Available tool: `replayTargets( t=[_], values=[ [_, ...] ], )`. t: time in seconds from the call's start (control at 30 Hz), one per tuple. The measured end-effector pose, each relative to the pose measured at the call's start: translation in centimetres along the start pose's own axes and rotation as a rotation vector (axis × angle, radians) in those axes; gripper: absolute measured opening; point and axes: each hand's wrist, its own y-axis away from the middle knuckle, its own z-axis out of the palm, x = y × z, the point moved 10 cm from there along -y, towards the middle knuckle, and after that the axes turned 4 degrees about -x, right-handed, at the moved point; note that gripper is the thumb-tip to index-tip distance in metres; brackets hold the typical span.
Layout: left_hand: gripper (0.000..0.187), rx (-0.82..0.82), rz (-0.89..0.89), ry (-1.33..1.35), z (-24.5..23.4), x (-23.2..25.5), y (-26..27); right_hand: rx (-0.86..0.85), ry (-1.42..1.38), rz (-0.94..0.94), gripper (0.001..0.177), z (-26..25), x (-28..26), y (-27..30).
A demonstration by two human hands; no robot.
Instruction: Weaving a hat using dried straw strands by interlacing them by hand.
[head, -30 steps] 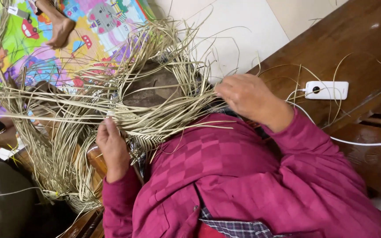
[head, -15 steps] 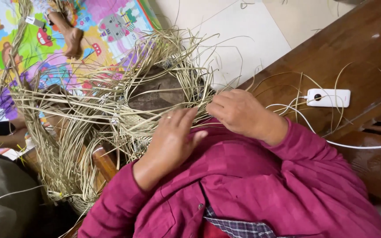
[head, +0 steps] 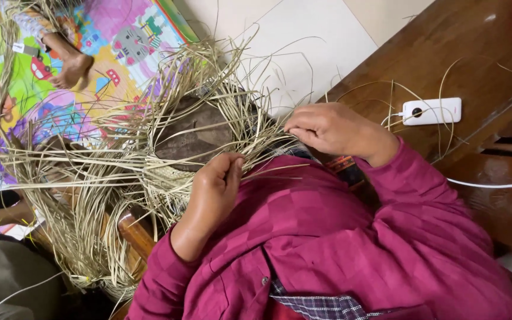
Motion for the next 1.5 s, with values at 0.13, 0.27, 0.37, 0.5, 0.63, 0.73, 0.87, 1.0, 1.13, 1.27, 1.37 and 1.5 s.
replayTargets(
  t=[0.13,0.27,0.37,0.5,0.63,0.73,0.87,1.0,1.13,1.27,1.37,1.5],
  values=[
    [0.012,0.028,0.02,0.033,-0.2,0.2,-0.2,0.052,0.047,0.06,0.017,0.8,2.5,0.8],
    [0.014,0.037,0.002,0.054,0.0,0.4,-0.4,0.161,0.045,0.071,0.018,3.4,5.7,2.0],
    [0.013,0.036,0.009,0.053,0.2,0.0,-0.6,0.276,-0.147,0.032,0.008,9.6,6.8,2.9],
    [0.012,-0.036,-0.016,0.014,1.0,0.5,-0.7,0.309,-0.469,0.076,0.011,8.6,9.0,0.3],
    [0.005,-0.122,0.209,-0.044,2.2,3.7,-0.2,0.935,-0.465,0.315,0.023,-9.8,7.6,4.5],
    [0.02,-0.268,0.337,-0.002,3.3,5.8,-0.3,0.833,-0.347,0.141,0.019,-11.2,1.4,3.3],
    [0.037,-0.087,0.396,0.053,0.8,5.2,-0.1,0.363,0.12,-0.289,0.043,-3.2,-7.5,-1.1],
    [0.029,0.187,0.489,-0.207,-2.0,5.1,1.0,0.184,0.129,-0.298,0.042,1.7,-8.4,-3.2],
    [0.01,0.196,0.569,-0.327,-2.1,6.3,1.9,0.126,0.114,-0.271,0.043,2.9,-8.9,-4.0],
    [0.008,0.186,0.597,-0.345,-2.7,7.1,2.7,0.187,0.112,-0.282,0.039,2.5,-10.1,-4.1],
    [0.009,0.213,0.593,-0.42,-2.7,6.6,2.8,0.216,0.132,-0.28,0.038,1.9,-10.9,-4.7],
    [0.005,0.242,0.605,-0.474,-2.8,6.1,3.6,0.255,0.203,-0.32,0.023,1.6,-11.7,-5.0]
  ],
)
